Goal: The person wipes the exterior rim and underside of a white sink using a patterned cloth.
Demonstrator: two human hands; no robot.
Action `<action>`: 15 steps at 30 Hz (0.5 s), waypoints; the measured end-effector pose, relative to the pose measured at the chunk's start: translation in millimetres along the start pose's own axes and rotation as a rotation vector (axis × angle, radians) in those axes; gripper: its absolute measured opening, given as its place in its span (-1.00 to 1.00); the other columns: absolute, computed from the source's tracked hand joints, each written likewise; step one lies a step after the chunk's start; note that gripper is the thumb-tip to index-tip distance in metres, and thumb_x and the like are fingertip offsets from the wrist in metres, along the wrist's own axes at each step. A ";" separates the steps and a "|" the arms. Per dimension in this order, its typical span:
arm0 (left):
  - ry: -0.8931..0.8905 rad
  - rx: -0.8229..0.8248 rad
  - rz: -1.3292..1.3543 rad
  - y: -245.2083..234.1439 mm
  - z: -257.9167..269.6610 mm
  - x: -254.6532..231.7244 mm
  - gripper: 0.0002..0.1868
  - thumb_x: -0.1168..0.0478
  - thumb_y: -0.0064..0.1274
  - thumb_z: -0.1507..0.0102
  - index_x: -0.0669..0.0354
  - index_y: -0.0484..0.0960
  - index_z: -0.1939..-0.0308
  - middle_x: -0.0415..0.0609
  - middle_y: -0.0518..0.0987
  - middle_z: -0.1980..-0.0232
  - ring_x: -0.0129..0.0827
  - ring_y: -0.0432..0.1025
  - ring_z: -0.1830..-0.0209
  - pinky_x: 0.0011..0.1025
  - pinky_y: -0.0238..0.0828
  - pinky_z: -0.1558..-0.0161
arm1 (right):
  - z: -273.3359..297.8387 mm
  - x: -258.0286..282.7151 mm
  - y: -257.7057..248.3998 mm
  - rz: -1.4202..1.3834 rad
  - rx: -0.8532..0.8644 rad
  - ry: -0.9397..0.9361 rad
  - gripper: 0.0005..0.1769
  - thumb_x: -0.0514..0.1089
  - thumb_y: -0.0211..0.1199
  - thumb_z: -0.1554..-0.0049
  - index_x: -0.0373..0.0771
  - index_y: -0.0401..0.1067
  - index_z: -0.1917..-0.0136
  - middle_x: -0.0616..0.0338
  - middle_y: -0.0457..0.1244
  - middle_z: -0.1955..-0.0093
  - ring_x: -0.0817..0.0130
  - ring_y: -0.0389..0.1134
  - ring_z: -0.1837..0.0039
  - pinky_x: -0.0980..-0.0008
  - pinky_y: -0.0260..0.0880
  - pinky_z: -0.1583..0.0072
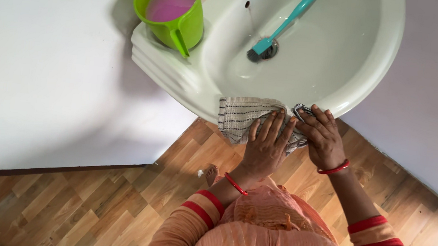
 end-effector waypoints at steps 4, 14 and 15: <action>0.011 0.019 -0.016 -4.0 2.2 4.1 -0.34 0.11 -0.16 -0.44 0.06 0.12 -0.63 0.04 0.29 -0.59 -0.20 0.15 -0.62 -0.08 -0.17 -0.59 | 3.4 11.3 6.9 -0.048 -0.076 0.086 -0.60 -0.46 0.12 -0.20 -0.12 0.51 -0.20 0.20 0.30 -0.44 0.13 0.12 -0.64 -0.01 -0.06 -0.66; 0.006 -0.007 0.158 -20.0 30.1 48.0 -0.32 0.14 0.00 -0.39 0.11 0.20 -0.57 0.08 0.31 -0.53 -0.13 0.17 -0.56 -0.06 -0.06 -0.56 | -11.2 51.5 40.0 0.029 -0.084 0.050 -0.65 -0.41 0.11 -0.21 -0.10 0.52 -0.16 0.18 0.34 -0.40 0.16 0.19 -0.59 0.01 0.00 -0.63; 0.005 -0.023 0.177 -22.5 34.2 55.9 -0.32 0.13 0.02 -0.38 0.11 0.20 -0.57 0.08 0.30 -0.52 -0.12 0.16 -0.55 -0.05 -0.05 -0.54 | -15.3 58.9 45.8 0.068 -0.080 0.040 -0.64 -0.41 0.10 -0.20 -0.09 0.53 -0.16 0.18 0.34 -0.40 0.17 0.20 -0.59 0.01 0.02 -0.62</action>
Point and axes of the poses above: each hand's wrist, its own z-axis away from the middle knuckle, its own y-axis out of the palm, x = y × z, the point moved 3 cm from there along -z, towards the middle knuckle
